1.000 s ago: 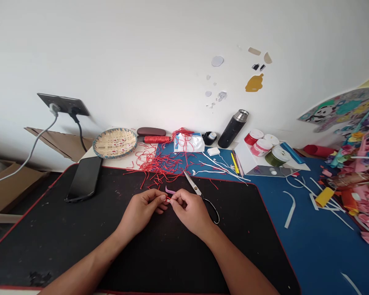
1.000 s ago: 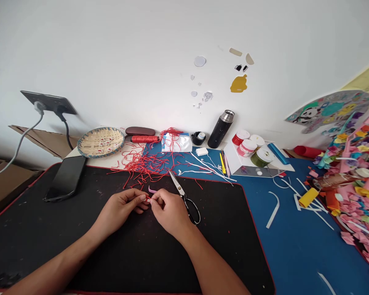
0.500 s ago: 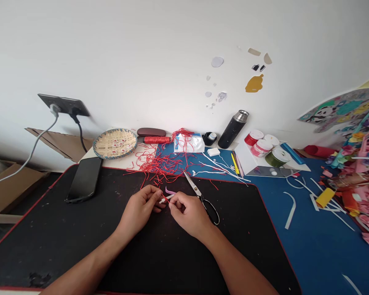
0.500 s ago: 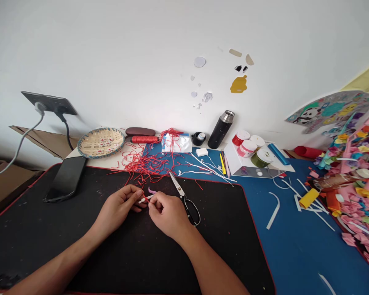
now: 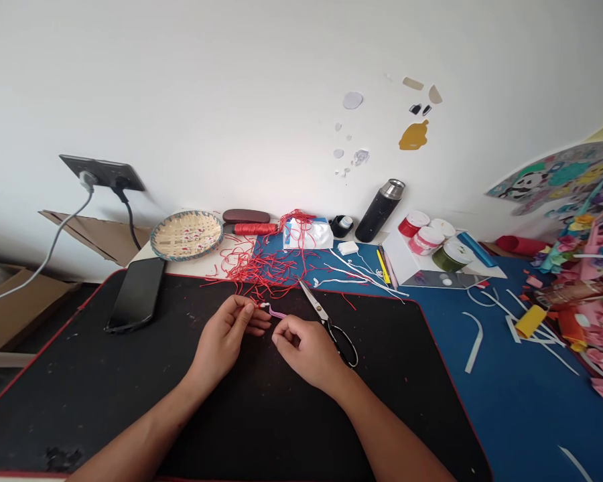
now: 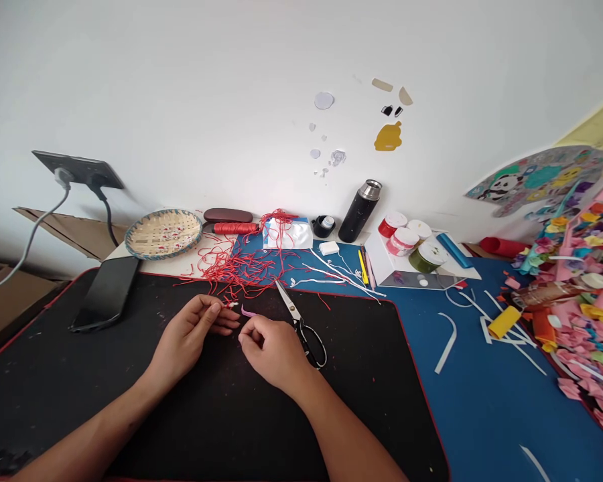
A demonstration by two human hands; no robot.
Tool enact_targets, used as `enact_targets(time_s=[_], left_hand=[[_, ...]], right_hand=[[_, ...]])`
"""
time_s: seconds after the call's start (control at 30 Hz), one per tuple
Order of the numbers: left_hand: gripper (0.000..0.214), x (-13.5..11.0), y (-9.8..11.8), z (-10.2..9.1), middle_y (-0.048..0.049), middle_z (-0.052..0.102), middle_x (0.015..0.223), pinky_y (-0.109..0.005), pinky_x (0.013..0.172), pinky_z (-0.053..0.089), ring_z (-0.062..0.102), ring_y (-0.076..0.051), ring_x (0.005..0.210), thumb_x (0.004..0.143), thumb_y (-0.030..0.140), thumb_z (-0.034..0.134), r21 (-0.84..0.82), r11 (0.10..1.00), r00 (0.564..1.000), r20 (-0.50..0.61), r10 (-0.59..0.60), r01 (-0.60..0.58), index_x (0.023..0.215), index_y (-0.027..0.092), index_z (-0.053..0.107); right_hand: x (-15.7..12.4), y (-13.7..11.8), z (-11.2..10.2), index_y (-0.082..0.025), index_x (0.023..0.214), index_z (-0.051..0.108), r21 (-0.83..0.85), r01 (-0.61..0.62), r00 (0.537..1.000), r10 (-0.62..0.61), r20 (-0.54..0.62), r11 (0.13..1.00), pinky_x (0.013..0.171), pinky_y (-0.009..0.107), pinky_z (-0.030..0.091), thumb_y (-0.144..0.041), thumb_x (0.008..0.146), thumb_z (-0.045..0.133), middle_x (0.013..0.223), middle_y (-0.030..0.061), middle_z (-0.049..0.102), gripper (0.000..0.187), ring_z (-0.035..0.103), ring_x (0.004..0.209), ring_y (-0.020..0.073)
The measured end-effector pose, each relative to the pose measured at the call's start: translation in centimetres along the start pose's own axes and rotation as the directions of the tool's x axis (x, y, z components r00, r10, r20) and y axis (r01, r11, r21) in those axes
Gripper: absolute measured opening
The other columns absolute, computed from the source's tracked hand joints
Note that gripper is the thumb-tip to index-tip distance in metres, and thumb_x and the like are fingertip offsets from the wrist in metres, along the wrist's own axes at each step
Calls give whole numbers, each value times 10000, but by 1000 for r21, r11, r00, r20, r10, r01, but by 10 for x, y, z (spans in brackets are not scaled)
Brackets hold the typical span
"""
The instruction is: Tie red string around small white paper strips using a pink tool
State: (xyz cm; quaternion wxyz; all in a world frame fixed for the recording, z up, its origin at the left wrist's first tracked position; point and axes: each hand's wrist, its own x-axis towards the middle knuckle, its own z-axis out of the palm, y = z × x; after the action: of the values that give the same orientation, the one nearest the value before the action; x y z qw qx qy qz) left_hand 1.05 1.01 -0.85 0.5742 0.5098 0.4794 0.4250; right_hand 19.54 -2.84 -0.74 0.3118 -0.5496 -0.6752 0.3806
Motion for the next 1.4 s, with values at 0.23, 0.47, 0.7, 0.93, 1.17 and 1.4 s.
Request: enact_targets(time_s=[0.23,0.47,0.7,0.93,1.17,1.4], left_hand=[[311,-10,1,-1,-68,748,910,-352,764,590,713,-224,812,976,510,572,70,988,988,74,134,-140,944,203,618],[229,-18,-3,-5,-43,693,912,-299,804,499,644,-206,854,1042,367,475,215,924,923,293,249,-317,931,230,621],[240,-18,0,-3,-42,695,902,-295,788,492,634,-212,841,1040,368,457,237,925,919,334,209,-297,917,235,614],[250,-15,0,-3,-11,646,828,-279,725,495,616,-184,750,1040,381,467,218,945,948,262,182,-242,914,225,617],[260,-13,-3,-3,1,625,819,-278,684,497,620,-167,706,1037,396,482,232,949,966,198,167,-212,900,216,610],[227,-14,-2,-2,4,635,826,-271,680,499,614,-158,700,1034,371,506,182,954,962,177,207,-239,921,212,623]], right_hand=[[6,7,-3,-186,890,672,375,-110,994,95,58,920,539,223,386,-408,990,564,634,-26,607,267,505,541,111],[9,7,-6,-175,951,687,628,-243,970,180,163,739,422,221,212,-579,939,591,620,-27,582,416,311,429,67],[8,7,-8,-174,929,672,647,-277,960,181,213,710,433,220,189,-579,901,651,623,-35,581,406,315,442,62],[7,8,-6,-180,916,641,638,-246,967,144,208,730,436,220,221,-543,900,676,634,-39,587,365,358,458,71],[7,9,-5,-168,920,641,611,-236,970,141,199,756,424,213,240,-522,925,659,631,-31,605,354,384,445,67],[7,12,-2,-167,956,657,554,-228,970,138,200,801,432,214,265,-495,944,643,633,-32,587,328,394,458,73]])
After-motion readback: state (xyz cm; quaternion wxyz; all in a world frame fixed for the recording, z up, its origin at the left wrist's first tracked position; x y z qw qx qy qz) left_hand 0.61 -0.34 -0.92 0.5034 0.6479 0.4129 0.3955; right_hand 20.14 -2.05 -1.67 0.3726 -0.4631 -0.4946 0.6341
